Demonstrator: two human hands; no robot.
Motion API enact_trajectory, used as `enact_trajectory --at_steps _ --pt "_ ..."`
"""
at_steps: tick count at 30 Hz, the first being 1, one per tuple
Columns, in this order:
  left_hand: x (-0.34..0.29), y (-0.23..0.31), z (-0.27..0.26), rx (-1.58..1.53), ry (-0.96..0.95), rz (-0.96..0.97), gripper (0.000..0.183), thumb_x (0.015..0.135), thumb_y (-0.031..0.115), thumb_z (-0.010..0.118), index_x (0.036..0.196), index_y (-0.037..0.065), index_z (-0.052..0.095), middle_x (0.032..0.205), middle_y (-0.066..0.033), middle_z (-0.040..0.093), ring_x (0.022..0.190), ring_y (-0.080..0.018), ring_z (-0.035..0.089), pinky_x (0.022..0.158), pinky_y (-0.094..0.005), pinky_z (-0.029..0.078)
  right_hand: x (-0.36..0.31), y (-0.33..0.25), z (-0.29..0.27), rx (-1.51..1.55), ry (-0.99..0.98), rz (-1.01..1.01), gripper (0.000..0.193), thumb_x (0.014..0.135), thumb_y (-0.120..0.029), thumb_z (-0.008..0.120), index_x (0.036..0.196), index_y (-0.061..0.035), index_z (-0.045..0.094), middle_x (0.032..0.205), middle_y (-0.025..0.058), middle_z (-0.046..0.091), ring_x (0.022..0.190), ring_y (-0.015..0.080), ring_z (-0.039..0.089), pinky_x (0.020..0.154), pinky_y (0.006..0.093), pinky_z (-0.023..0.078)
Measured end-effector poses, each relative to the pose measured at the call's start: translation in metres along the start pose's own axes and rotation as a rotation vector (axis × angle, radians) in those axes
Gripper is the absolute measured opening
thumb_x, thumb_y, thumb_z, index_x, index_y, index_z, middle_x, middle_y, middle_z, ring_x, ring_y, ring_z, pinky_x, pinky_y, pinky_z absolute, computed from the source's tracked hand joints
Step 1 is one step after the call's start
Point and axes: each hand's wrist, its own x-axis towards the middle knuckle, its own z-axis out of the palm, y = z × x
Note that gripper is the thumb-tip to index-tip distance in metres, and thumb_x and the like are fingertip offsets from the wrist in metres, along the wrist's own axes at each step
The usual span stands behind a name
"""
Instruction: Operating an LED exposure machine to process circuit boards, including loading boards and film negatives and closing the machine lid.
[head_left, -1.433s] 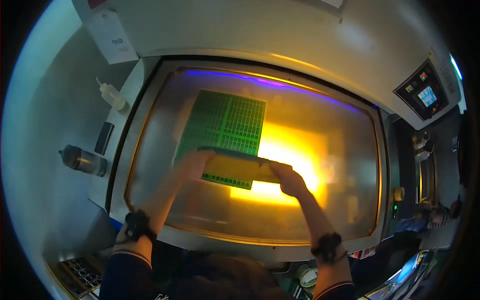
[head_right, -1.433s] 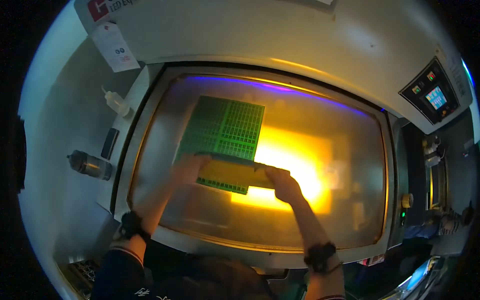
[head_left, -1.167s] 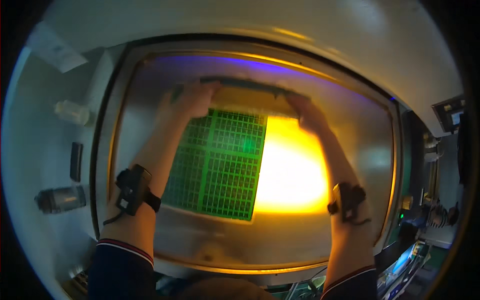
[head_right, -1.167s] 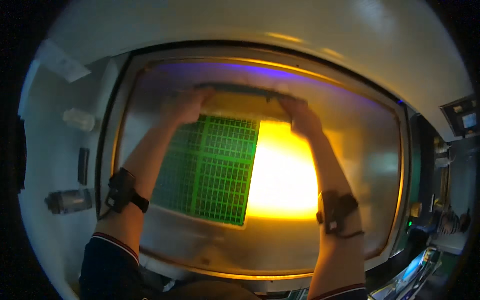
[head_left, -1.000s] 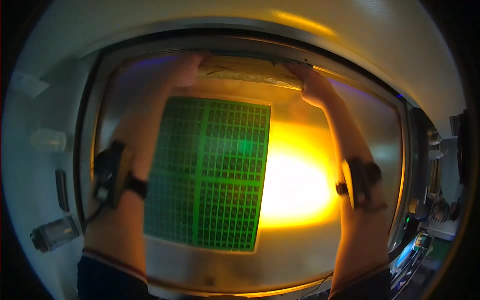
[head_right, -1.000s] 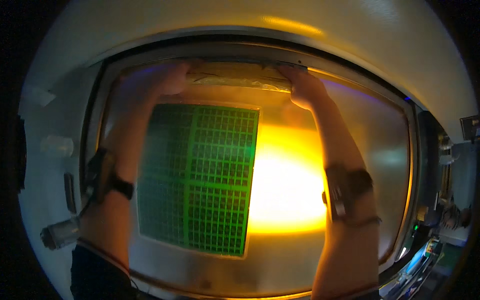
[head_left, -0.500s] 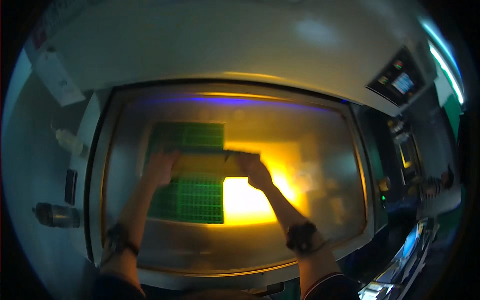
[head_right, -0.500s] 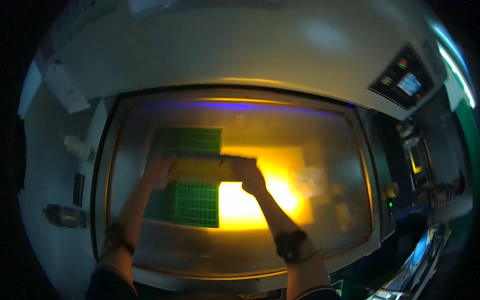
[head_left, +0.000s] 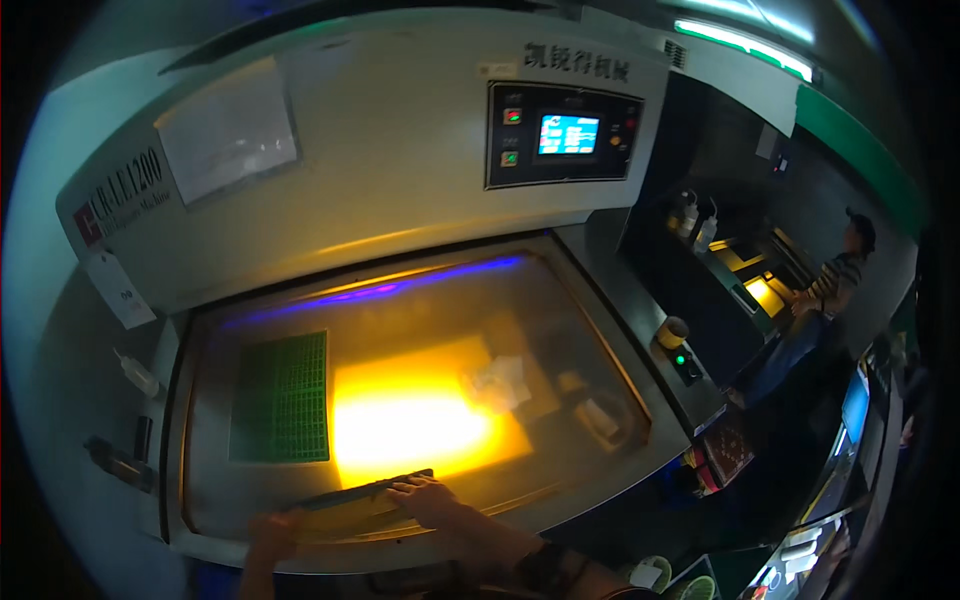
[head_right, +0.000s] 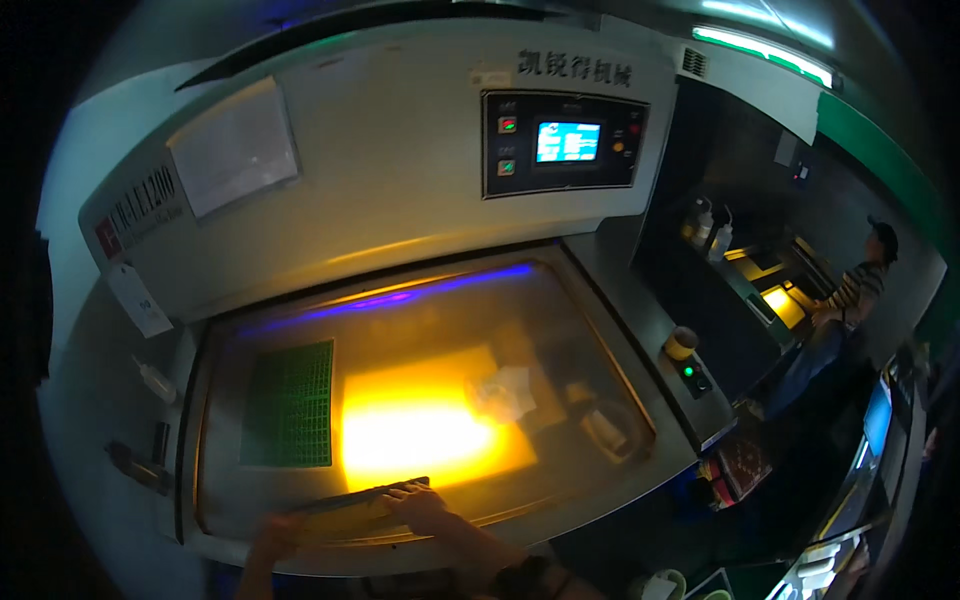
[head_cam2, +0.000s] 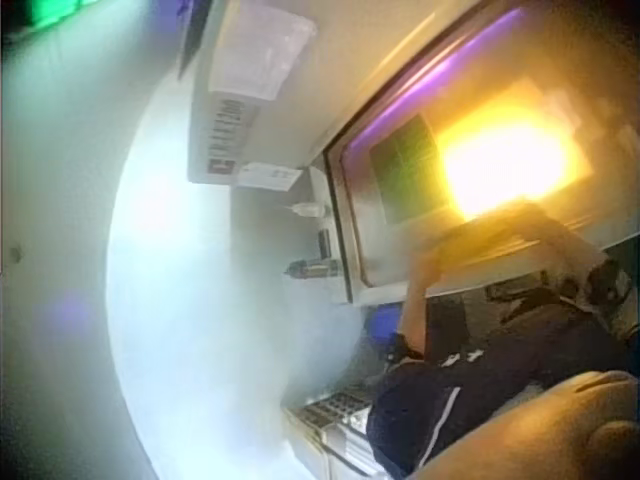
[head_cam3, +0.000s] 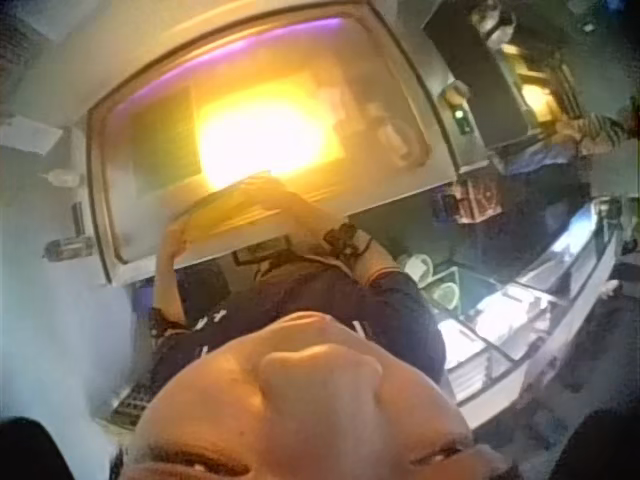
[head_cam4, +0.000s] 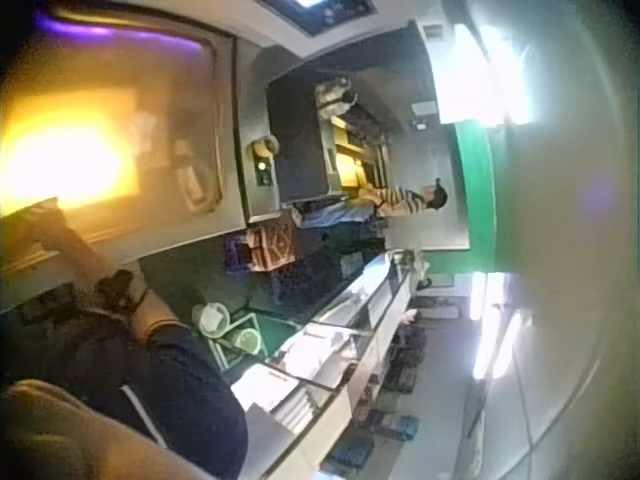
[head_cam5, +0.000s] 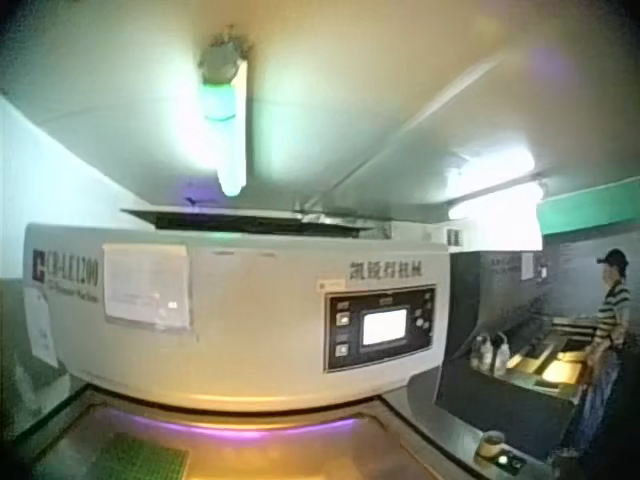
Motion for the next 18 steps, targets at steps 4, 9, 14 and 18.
enact_trajectory --at_steps 4,9,14,18 --pt "0.007 0.078 0.032 0.025 0.059 0.078 0.067 0.076 0.014 0.063 0.141 0.018 0.048 0.143 -0.0052 0.053 0.122 -0.0355 0.057 0.103 -0.0498 0.045 -0.080 0.055 0.012 0.019 0.039 -0.017 0.068 0.082 -0.014 0.067 0.146 -0.0159 0.043 0.149 0.0089 0.047 0.133 0.0301 0.048 0.113 0.0428 0.036" --pt "0.028 0.156 0.018 -0.021 -0.008 0.076 0.070 0.080 0.017 0.061 0.147 0.019 0.042 0.152 -0.0041 0.044 0.131 -0.0299 0.050 0.112 -0.0467 0.038 -0.190 0.154 -0.031 0.102 0.256 0.066 0.060 0.075 -0.027 0.077 0.131 -0.0152 0.058 0.129 0.0108 0.060 0.120 0.0303 0.057 0.102 0.0425 0.046" --pt "0.035 0.167 -0.011 -0.054 -0.178 0.023 0.066 0.085 0.015 0.055 0.149 0.018 0.041 0.153 -0.0039 0.043 0.136 -0.0241 0.046 0.116 -0.0455 0.029 -0.340 0.348 -0.023 -0.384 0.674 1.088 0.047 0.084 -0.035 0.070 0.125 -0.0145 0.062 0.128 0.0148 0.060 0.118 0.0373 0.056 0.100 0.0457 0.045" --pt "0.054 0.182 -0.031 -0.043 -0.362 -0.036 0.074 0.087 0.013 0.052 0.155 0.025 0.027 0.156 -0.0057 0.036 0.143 -0.0301 0.035 0.120 -0.0449 0.022 -0.446 0.363 -0.019 -0.457 0.576 1.069 0.047 0.085 -0.035 0.069 0.126 -0.0142 0.061 0.129 0.0149 0.059 0.119 0.0372 0.056 0.101 0.0456 0.045"
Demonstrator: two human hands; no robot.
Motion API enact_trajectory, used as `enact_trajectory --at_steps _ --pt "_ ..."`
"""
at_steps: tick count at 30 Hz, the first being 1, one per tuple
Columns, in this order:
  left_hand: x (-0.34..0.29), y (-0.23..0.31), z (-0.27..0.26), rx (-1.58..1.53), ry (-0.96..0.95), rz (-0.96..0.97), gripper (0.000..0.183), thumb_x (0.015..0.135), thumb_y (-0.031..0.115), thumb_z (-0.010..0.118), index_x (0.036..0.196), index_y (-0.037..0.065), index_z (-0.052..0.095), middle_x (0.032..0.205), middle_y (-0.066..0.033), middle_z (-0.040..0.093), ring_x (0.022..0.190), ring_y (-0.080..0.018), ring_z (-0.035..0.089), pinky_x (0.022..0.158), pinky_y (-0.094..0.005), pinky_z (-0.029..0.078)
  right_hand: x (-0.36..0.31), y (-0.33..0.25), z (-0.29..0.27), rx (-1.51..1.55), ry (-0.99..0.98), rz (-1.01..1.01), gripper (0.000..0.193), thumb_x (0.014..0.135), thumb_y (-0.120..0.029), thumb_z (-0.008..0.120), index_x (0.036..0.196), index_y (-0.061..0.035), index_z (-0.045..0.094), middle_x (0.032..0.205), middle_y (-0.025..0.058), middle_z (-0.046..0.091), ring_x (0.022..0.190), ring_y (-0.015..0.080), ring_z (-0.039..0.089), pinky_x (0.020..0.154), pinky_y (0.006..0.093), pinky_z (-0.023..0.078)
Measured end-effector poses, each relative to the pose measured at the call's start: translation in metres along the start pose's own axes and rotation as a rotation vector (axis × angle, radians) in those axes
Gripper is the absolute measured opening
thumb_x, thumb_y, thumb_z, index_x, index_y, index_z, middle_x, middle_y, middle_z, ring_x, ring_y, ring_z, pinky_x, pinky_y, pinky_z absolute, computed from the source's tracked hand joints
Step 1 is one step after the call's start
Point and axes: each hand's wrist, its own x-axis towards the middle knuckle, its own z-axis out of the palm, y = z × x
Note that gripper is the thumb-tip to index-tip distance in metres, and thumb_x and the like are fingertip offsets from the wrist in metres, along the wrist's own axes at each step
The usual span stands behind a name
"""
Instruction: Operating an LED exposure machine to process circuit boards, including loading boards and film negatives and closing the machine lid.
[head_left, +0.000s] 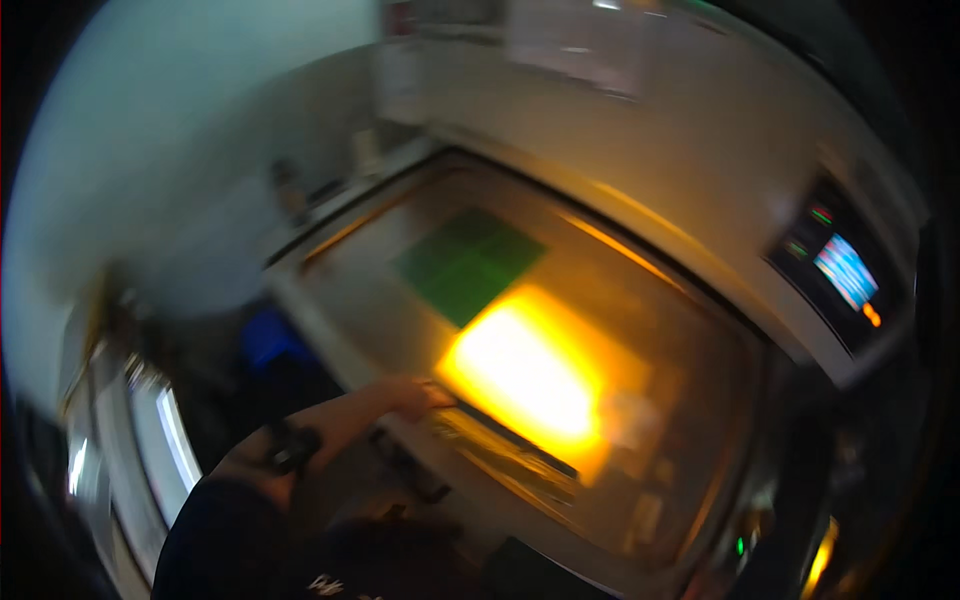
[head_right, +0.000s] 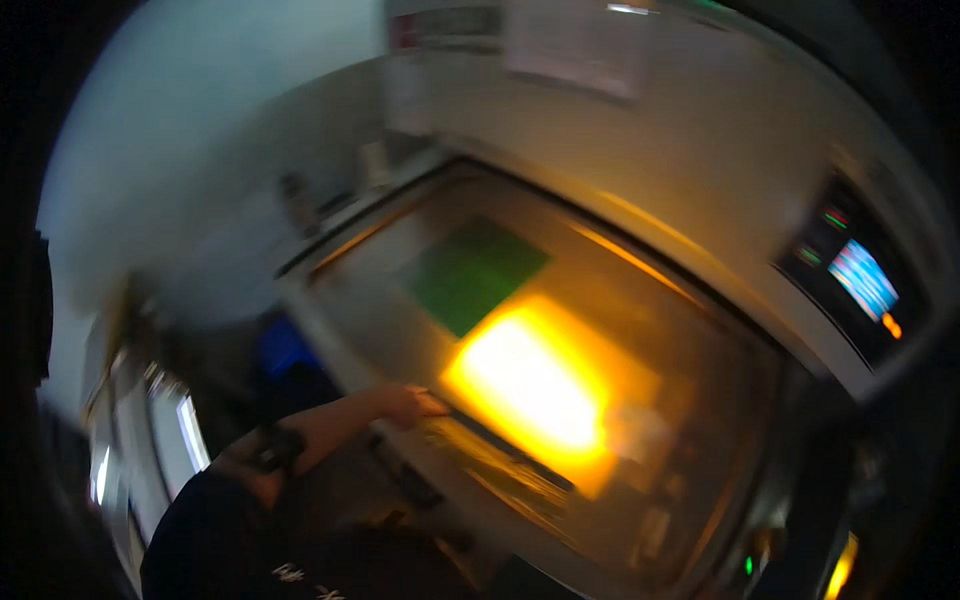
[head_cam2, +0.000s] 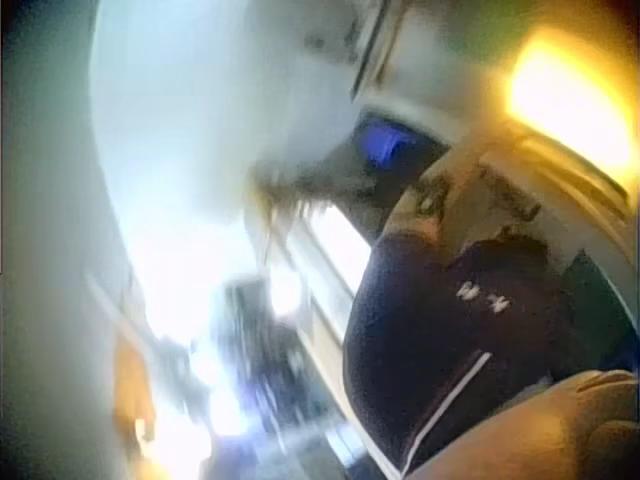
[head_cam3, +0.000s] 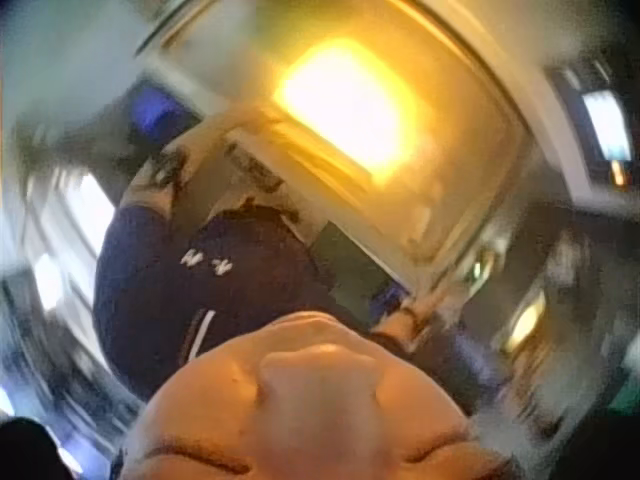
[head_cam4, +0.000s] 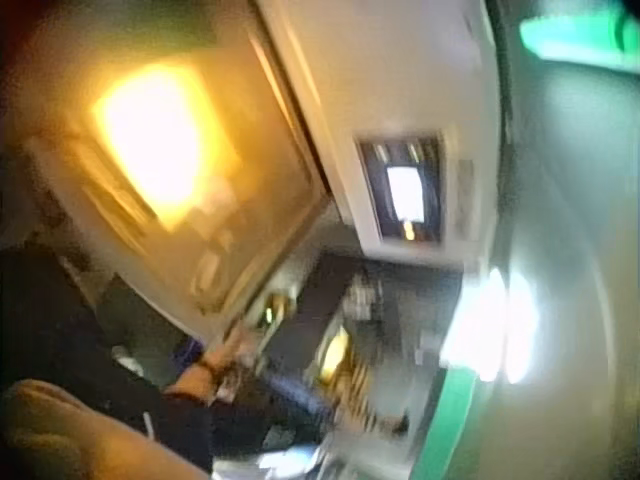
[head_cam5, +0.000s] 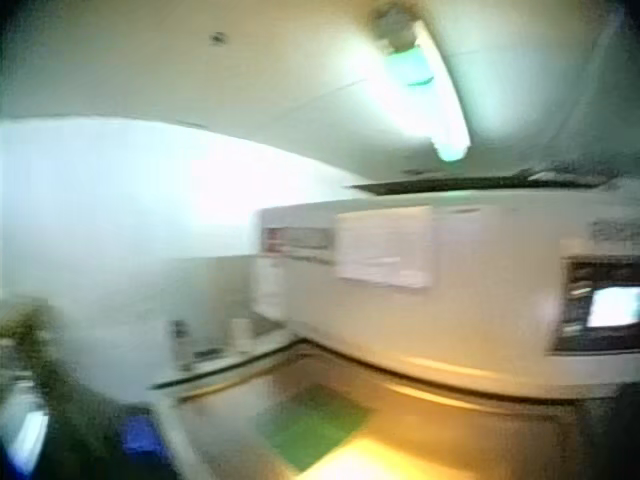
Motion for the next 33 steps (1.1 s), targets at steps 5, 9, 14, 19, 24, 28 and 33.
enact_trajectory --at_steps 5,9,14,19,24,28,33 --pt "0.002 -0.017 0.016 0.018 0.148 -0.001 0.077 0.080 0.013 0.057 0.153 0.021 0.033 0.153 -0.0070 0.042 0.136 -0.0271 0.046 0.114 -0.0410 0.034 0.042 -0.016 -0.057 0.030 0.024 -0.020 0.047 0.086 -0.035 0.069 0.127 -0.0138 0.061 0.130 0.0150 0.059 0.120 0.0371 0.055 0.101 0.0454 0.045" --pt "-0.003 -0.021 0.020 0.037 0.115 0.020 0.074 0.081 0.015 0.056 0.152 0.018 0.036 0.155 -0.0060 0.040 0.137 -0.0273 0.044 0.114 -0.0402 0.034 0.060 -0.024 -0.051 0.049 0.005 -0.006 0.047 0.087 -0.035 0.068 0.128 -0.0135 0.060 0.131 0.0152 0.058 0.120 0.0371 0.055 0.102 0.0453 0.044" --pt "-0.001 -0.010 0.004 0.003 0.010 -0.009 0.073 0.082 0.016 0.055 0.152 0.015 0.035 0.156 -0.0047 0.038 0.140 -0.0252 0.040 0.115 -0.0400 0.032 0.059 -0.018 -0.046 0.044 0.008 0.014 0.047 0.088 -0.035 0.067 0.129 -0.0131 0.059 0.132 0.0153 0.057 0.121 0.0370 0.055 0.102 0.0451 0.044" --pt "-0.015 0.009 -0.012 0.053 0.070 -0.032 0.071 0.083 0.019 0.055 0.152 0.021 0.037 0.155 -0.0026 0.039 0.138 -0.0249 0.044 0.113 -0.0422 0.035 0.049 -0.015 -0.053 0.017 -0.012 0.032 0.047 0.089 -0.035 0.066 0.130 -0.0127 0.059 0.133 0.0154 0.057 0.122 0.0369 0.054 0.103 0.0450 0.044" --pt "-0.015 -0.007 0.014 0.008 0.168 -0.042 0.068 0.085 0.018 0.053 0.151 0.020 0.039 0.155 -0.0024 0.040 0.136 -0.0253 0.045 0.112 -0.0423 0.037 0.062 -0.019 -0.051 -0.012 -0.019 -0.010 0.048 0.090 -0.035 0.065 0.131 -0.0123 0.058 0.134 0.0156 0.056 0.123 0.0368 0.054 0.103 0.0448 0.044" --pt "0.003 -0.020 0.030 0.036 0.227 0.094 0.063 0.086 0.019 0.051 0.149 0.017 0.042 0.153 -0.0036 0.043 0.134 -0.0269 0.047 0.110 -0.0400 0.038 0.056 -0.015 -0.036 -0.046 -0.051 -0.002 0.048 0.090 -0.035 0.065 0.131 -0.0120 0.057 0.135 0.0157 0.056 0.123 0.0368 0.053 0.104 0.0447 0.043" --pt "-0.024 -0.010 0.026 -0.097 0.193 0.035 0.060 0.088 0.023 0.052 0.147 0.016 0.044 0.151 -0.0058 0.045 0.135 -0.0267 0.046 0.111 -0.0419 0.037 0.065 -0.033 -0.001 -0.077 -0.123 -0.030 0.048 0.091 -0.035 0.064 0.132 -0.0117 0.057 0.136 0.0159 0.055 0.124 0.0367 0.053 0.104 0.0446 0.043"
